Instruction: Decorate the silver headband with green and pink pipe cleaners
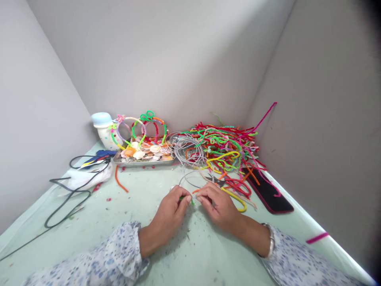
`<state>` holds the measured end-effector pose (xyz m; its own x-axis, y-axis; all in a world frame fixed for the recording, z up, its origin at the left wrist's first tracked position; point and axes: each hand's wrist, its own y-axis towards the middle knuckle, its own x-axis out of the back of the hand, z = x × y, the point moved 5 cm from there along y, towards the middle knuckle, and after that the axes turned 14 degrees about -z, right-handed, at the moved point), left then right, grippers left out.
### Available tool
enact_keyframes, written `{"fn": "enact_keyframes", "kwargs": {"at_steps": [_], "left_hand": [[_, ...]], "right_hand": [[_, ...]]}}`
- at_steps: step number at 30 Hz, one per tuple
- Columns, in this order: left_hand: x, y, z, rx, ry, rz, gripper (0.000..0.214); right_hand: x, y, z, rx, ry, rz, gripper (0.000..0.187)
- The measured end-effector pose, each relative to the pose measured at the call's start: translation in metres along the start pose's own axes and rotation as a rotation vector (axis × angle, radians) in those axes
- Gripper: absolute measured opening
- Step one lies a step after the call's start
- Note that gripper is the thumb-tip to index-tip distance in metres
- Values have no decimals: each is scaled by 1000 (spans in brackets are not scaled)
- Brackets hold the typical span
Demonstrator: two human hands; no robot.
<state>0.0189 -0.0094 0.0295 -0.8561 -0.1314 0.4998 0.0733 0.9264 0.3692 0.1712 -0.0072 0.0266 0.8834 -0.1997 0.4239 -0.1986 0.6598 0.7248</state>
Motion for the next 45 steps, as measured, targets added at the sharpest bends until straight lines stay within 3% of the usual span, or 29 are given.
{"fn": "enact_keyframes", "kwargs": {"at_steps": [9, 22, 27, 34, 45], "left_hand": [[-3, 0, 5, -42, -32, 38, 23], [-5, -4, 6, 75, -119, 101, 23], [-4, -5, 7, 66, -118, 122, 12], [-6, -6, 4, -30, 7, 55, 10], [-4, -5, 3, -63, 43, 6, 11]], "right_hand": [[0, -1, 1, 4, 11, 24, 12], [-2, -1, 0, 12, 20, 59, 12], [-1, -1, 0, -1, 37, 32, 12], [-1, 0, 2, -25, 64, 25, 12], [0, -1, 2, -66, 87, 8, 11]]}}
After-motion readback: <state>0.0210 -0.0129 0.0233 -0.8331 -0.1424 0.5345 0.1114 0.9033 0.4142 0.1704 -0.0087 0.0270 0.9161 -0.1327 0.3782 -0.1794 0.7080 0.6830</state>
